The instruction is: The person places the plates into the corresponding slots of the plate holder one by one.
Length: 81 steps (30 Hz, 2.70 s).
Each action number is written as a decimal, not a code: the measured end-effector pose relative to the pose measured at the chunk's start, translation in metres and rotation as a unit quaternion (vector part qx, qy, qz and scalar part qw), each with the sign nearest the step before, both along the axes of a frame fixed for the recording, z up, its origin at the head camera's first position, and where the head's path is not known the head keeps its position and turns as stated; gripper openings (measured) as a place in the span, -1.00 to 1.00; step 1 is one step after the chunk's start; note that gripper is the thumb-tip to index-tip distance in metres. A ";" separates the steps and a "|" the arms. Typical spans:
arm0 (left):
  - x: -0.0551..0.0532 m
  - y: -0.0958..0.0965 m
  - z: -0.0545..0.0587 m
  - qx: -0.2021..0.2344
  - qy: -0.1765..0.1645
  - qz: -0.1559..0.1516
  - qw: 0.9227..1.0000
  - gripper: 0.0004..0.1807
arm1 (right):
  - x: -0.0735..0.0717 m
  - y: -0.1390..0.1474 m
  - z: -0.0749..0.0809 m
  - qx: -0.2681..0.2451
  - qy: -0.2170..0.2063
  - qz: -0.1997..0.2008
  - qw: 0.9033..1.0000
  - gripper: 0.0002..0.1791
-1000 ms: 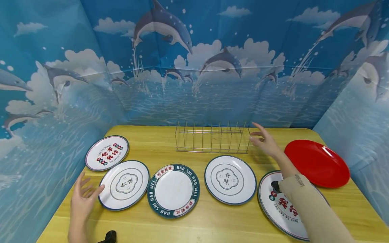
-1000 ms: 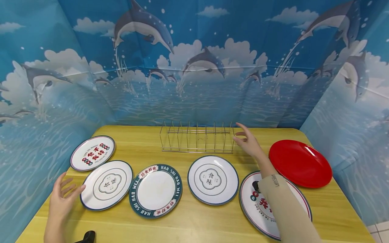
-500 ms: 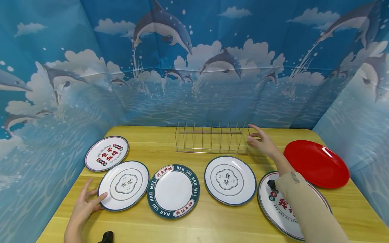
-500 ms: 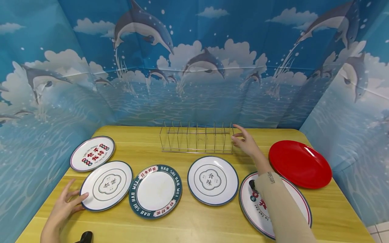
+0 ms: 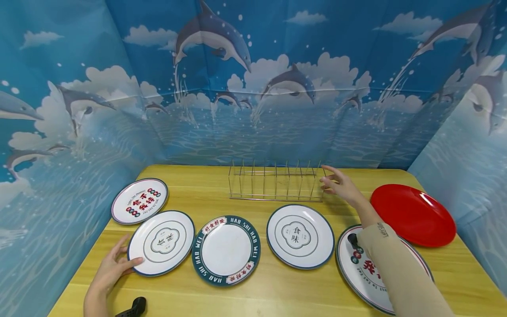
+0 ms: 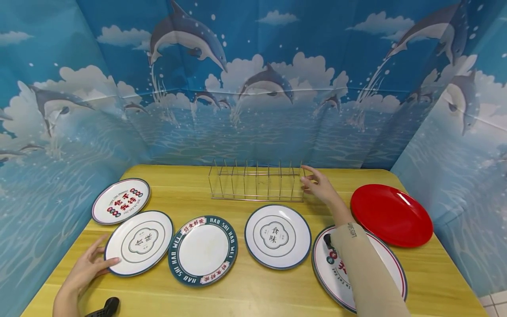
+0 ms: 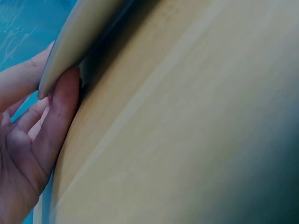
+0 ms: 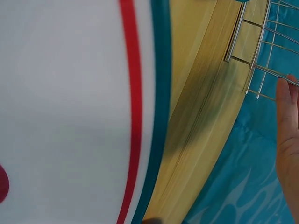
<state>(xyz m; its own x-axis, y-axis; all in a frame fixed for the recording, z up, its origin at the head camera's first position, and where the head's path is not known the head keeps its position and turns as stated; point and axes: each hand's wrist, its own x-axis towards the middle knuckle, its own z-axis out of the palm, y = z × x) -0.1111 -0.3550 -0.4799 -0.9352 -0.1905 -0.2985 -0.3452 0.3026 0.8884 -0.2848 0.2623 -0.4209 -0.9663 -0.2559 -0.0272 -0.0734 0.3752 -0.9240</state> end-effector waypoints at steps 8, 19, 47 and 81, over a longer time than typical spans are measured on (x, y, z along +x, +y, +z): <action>-0.001 -0.001 0.001 0.044 -0.004 0.007 0.999 -0.02 | 0.000 0.001 -0.001 -0.011 0.006 0.016 1.000 -0.37; -0.001 -0.005 0.000 0.179 0.012 0.010 0.984 -0.05 | -0.002 0.001 -0.004 -0.020 0.001 0.022 1.000 -0.39; -0.008 0.015 0.015 0.443 0.252 -0.085 0.856 -0.29 | -0.001 0.001 -0.003 -0.023 0.005 0.015 1.000 -0.40; -0.138 0.229 0.109 0.301 0.242 -0.079 0.919 -0.13 | -0.003 0.002 -0.008 -0.029 -0.012 0.017 0.999 -0.37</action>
